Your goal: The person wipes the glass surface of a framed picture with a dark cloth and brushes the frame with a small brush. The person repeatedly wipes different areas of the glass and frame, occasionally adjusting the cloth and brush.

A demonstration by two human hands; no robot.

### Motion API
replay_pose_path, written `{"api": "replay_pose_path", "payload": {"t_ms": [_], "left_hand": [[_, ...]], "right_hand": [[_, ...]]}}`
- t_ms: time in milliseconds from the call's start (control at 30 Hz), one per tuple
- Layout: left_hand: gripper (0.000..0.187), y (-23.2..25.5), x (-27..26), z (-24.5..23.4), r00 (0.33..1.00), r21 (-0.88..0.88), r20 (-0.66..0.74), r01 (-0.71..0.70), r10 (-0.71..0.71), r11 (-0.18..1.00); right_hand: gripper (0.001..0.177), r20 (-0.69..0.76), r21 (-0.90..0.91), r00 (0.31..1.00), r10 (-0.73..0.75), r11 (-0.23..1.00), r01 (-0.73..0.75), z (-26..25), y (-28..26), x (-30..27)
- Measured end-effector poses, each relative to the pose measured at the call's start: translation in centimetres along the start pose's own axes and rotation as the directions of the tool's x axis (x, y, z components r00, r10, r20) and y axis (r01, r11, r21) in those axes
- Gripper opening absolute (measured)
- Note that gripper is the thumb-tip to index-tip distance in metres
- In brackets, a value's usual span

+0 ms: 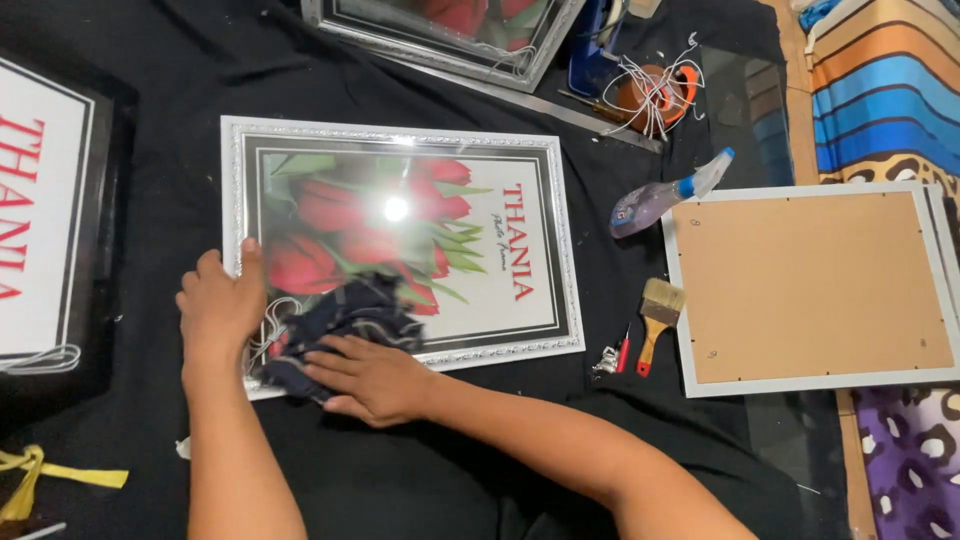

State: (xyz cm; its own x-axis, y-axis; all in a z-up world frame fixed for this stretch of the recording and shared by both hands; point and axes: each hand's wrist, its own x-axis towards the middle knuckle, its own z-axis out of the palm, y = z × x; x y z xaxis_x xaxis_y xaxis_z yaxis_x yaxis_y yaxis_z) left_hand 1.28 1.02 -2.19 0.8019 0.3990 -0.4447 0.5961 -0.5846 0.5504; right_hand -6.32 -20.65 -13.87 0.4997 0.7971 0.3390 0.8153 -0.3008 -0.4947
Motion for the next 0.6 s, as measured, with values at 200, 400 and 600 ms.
{"api": "replay_pose_path", "payload": {"t_ms": [200,400,600], "left_hand": [[0.086,1.6,-0.5,-1.0,0.985,0.014,0.095,0.14,-0.141,0.99],[0.089,0.6,0.5,0.5,0.996,0.079,0.049,0.067,-0.071,0.995],[0.085,1.8,0.0,-0.1,0.993,0.055,0.057,0.102,-0.105,0.993]], "right_hand": [[0.059,0.035,-0.388,0.993,0.112,0.917,-0.09,-3.8,13.4,0.3],[0.055,-0.179,-0.669,0.848,0.499,0.571,-0.476,-16.8,24.0,-7.7],[0.081,-0.2,-0.263,0.417,0.887,0.361,-0.895,-20.0,26.1,-5.4]]}}
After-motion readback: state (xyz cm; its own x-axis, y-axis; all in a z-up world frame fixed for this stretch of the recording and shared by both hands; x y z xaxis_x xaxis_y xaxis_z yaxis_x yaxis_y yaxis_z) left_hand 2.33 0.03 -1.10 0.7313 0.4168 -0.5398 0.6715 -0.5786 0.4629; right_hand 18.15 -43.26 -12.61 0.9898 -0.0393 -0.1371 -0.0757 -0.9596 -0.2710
